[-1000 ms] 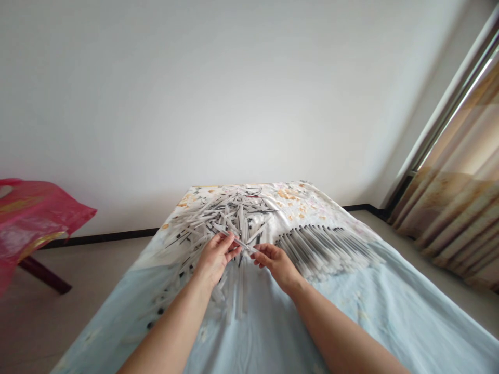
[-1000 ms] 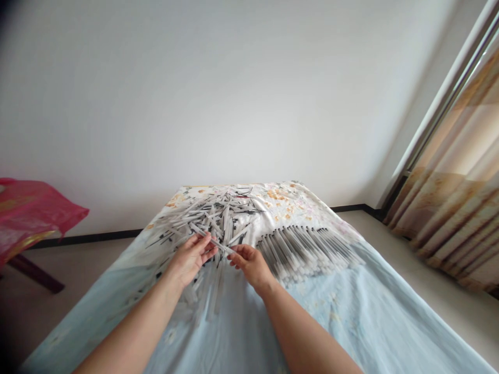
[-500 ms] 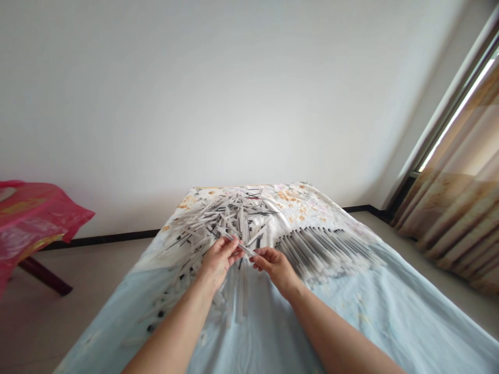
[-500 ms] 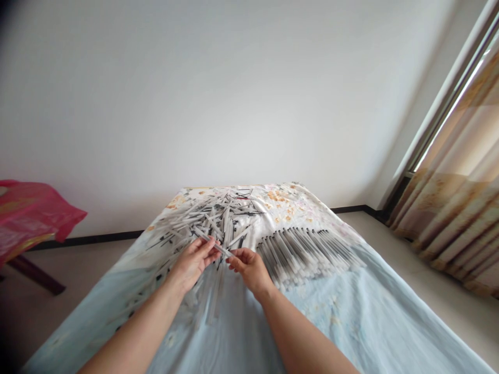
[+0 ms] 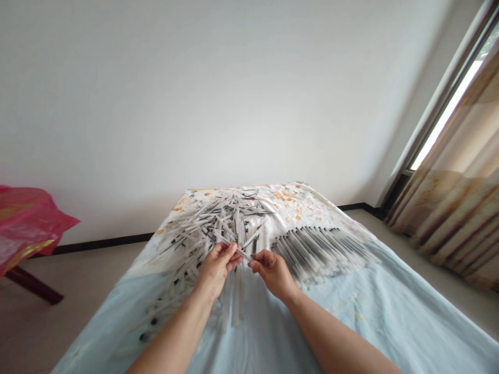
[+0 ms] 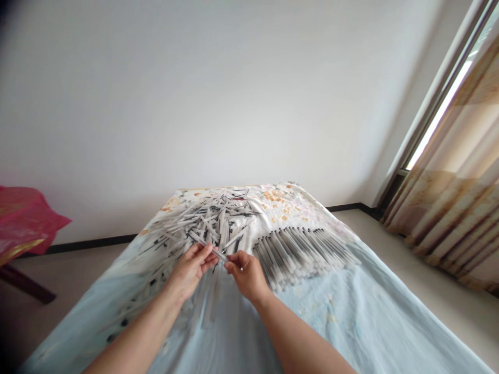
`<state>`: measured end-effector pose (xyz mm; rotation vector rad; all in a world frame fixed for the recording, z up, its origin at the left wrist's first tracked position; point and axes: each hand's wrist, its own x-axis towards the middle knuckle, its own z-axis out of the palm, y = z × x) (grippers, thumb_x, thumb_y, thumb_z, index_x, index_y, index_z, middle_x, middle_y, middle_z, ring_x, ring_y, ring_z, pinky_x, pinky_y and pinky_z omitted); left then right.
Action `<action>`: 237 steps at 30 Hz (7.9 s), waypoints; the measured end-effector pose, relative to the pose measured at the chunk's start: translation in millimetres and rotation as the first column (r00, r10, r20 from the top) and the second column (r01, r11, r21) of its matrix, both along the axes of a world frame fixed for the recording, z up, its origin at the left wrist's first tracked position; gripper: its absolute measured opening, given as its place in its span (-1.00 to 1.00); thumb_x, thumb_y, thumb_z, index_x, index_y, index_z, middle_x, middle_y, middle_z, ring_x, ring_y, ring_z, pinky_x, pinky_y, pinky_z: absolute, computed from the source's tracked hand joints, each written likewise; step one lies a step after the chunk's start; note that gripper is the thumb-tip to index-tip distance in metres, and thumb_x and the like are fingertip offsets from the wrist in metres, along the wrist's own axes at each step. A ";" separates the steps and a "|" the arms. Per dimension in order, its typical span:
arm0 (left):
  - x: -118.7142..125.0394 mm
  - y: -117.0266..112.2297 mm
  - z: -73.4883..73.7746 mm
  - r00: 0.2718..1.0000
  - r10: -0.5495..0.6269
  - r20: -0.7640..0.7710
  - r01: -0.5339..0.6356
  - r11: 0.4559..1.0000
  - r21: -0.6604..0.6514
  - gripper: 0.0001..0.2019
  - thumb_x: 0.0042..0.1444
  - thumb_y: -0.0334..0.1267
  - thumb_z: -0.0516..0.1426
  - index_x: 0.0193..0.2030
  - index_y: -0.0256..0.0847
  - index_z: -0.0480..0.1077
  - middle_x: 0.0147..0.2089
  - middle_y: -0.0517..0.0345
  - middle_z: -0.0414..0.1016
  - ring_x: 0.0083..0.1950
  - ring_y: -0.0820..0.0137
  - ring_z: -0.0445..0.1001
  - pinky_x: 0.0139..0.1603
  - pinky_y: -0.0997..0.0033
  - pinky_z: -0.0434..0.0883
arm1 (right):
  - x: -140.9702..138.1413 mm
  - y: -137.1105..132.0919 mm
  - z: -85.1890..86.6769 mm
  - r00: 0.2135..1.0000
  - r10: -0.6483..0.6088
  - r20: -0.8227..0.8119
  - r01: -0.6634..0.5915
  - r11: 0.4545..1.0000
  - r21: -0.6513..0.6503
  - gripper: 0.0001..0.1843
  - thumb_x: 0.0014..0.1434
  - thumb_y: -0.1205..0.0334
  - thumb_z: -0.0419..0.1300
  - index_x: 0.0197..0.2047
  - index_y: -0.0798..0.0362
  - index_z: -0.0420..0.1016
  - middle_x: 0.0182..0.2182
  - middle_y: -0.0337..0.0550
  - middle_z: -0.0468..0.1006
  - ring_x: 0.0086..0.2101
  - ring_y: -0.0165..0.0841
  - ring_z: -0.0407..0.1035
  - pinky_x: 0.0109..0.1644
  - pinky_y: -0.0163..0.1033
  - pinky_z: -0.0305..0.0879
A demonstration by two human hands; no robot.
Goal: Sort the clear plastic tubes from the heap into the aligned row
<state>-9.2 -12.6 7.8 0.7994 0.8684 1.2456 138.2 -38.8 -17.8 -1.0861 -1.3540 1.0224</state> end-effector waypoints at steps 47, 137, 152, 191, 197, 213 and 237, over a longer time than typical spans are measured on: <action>-5.8 -21.9 -1.2 0.074 0.282 -0.957 0.415 0.863 0.287 -0.80 -0.27 -0.10 0.19 -0.68 -0.13 0.31 -0.65 0.14 0.36 -0.52 0.26 0.38 -0.41 0.39 0.16 | 13.0 1.4 23.9 0.347 -0.101 0.932 0.047 0.995 0.091 -0.68 0.04 0.05 0.10 -0.15 0.00 0.38 -0.30 -0.07 0.50 -0.27 -0.24 0.38 -0.31 -0.25 0.16; -6.9 8.0 -3.9 0.971 0.240 0.013 -0.240 0.971 -0.015 -0.74 -0.16 -0.29 0.24 -0.30 -0.27 0.33 -0.30 0.05 0.52 -0.30 0.39 0.51 -0.43 0.54 0.43 | 32.9 12.1 5.8 0.815 -0.203 0.542 0.058 0.960 0.273 -0.73 0.14 0.20 0.01 -0.17 -0.02 0.48 -0.42 -0.14 0.41 -0.40 -0.37 0.33 -0.28 -0.30 0.25; 28.0 -16.6 -12.5 0.989 0.016 0.144 0.011 0.983 -0.185 -0.78 -0.21 -0.38 0.27 -0.36 -0.30 0.39 -0.42 0.09 0.51 -0.36 0.41 0.50 -0.41 0.56 0.43 | 14.8 -1.7 20.4 0.983 0.177 -0.039 -0.170 0.976 0.139 -0.46 0.17 0.02 -0.06 0.20 -0.08 -0.03 0.11 -0.08 0.19 0.05 -0.27 0.16 0.06 -0.06 0.16; 10.4 -2.0 -9.3 0.950 0.236 0.203 -0.204 0.965 -0.164 -0.88 -0.09 -0.40 0.18 -0.40 -0.31 0.29 -0.50 0.12 0.47 -0.41 0.45 0.49 -0.46 0.57 0.41 | -16.5 124.2 -8.7 0.433 -0.151 0.889 0.206 0.976 0.065 -0.63 0.09 0.25 0.00 -0.02 -0.07 0.35 -0.02 -0.04 0.32 -0.03 -0.08 0.09 -0.10 -0.03 0.02; 10.5 -2.3 -9.1 0.952 0.227 0.205 -0.197 0.967 -0.158 -0.88 -0.09 -0.40 0.18 -0.40 -0.31 0.30 -0.50 0.11 0.46 -0.41 0.45 0.49 -0.47 0.58 0.41 | -15.7 126.5 -6.1 0.423 -0.073 0.903 0.122 0.992 0.023 -0.70 0.03 0.27 0.05 -0.15 -0.06 0.47 -0.11 -0.08 0.41 -0.07 -0.14 0.15 -0.13 -0.16 0.05; 5.4 -0.3 -3.6 0.952 0.226 0.208 -0.211 0.973 -0.089 -0.90 -0.11 -0.41 0.19 -0.43 -0.32 0.33 -0.50 0.09 0.47 -0.42 0.46 0.48 -0.45 0.55 0.43 | -29.7 86.2 -2.7 0.499 -0.121 0.858 0.094 0.992 0.086 -0.72 0.09 0.30 -0.04 -0.33 -0.01 0.51 -0.30 -0.08 0.48 -0.17 -0.24 0.21 -0.21 -0.25 0.06; 9.8 -4.0 0.5 0.961 0.199 0.194 -0.183 0.978 -0.101 -0.89 -0.13 -0.42 0.20 -0.44 -0.31 0.32 -0.52 0.13 0.46 -0.47 0.47 0.47 -0.47 0.56 0.42 | -3.5 52.0 -0.6 0.968 -0.177 -0.176 0.147 0.974 -0.170 -0.62 -0.05 -0.01 0.09 -0.28 0.10 0.45 -0.36 -0.10 0.44 -0.31 -0.35 0.29 -0.29 -0.27 0.24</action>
